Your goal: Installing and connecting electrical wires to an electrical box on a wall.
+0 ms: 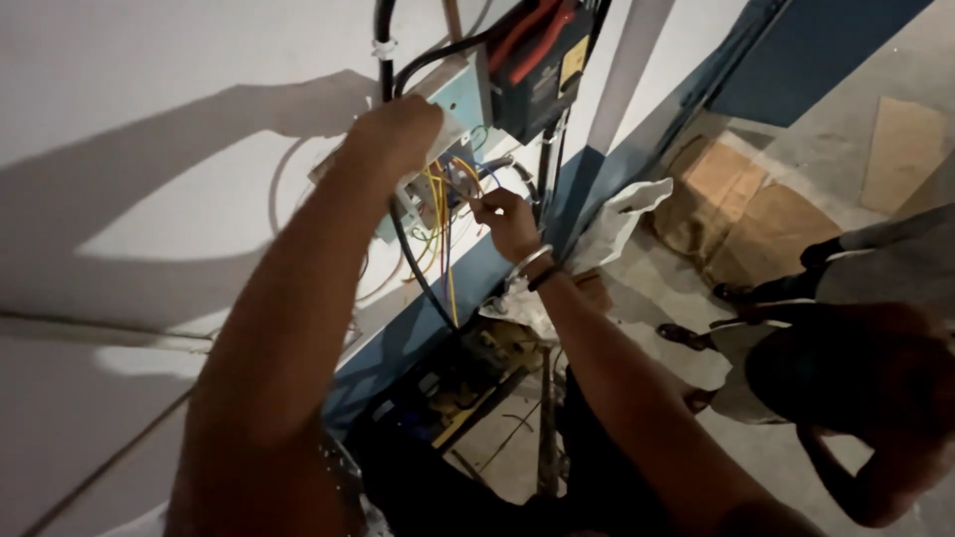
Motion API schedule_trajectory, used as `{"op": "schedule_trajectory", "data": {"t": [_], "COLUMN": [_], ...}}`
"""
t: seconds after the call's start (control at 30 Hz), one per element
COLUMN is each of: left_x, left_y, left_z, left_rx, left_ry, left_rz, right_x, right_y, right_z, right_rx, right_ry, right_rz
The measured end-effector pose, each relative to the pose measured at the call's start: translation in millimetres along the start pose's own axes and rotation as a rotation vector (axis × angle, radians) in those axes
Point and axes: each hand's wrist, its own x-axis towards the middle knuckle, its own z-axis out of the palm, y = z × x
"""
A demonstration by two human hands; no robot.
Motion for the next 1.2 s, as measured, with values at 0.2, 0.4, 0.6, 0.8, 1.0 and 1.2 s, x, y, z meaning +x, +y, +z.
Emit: {"op": "schedule_trajectory", "data": {"t": [0.2,0.4,0.6,0.8,1.0,1.2], "left_x": [2.0,19.2,-4.6,0.6,2.0,-8.1], "left_y": [-13.0,-25.2,-6.5,-8.2,-24.8,-19.6], "left_z": [-2.4,13.8,-12.2,2.1,24.5,7.0], "left_rx": [-0.046,-0.063,-0.176,-0.236,-0.160,-0.357], "left_ry": [-0.123,-0.043,-0.045,-0.024,0.065,0.037], "left_rz": [-0.053,-0.091,-0.208,-0.189,-0.134,-0.255], "right_x": [-8.6,-23.8,-24.0,-33.1,-33.3,-35.4], "right_y": [-35.9,-11.8,-13.4,-48.1,-41.2,-26.4], "right_z": [-2.8,21.1,26.4,21.2,21.6,27.2], "right_rx": [-0.115,0.068,0.132,-0.033,-0.039,0.423], "right_ry": [-0.007,0.029,0.017,0.022,0.009,0.016], "right_rz": [-0.002,0.007,0.160,0.171,0.146,0.119]}}
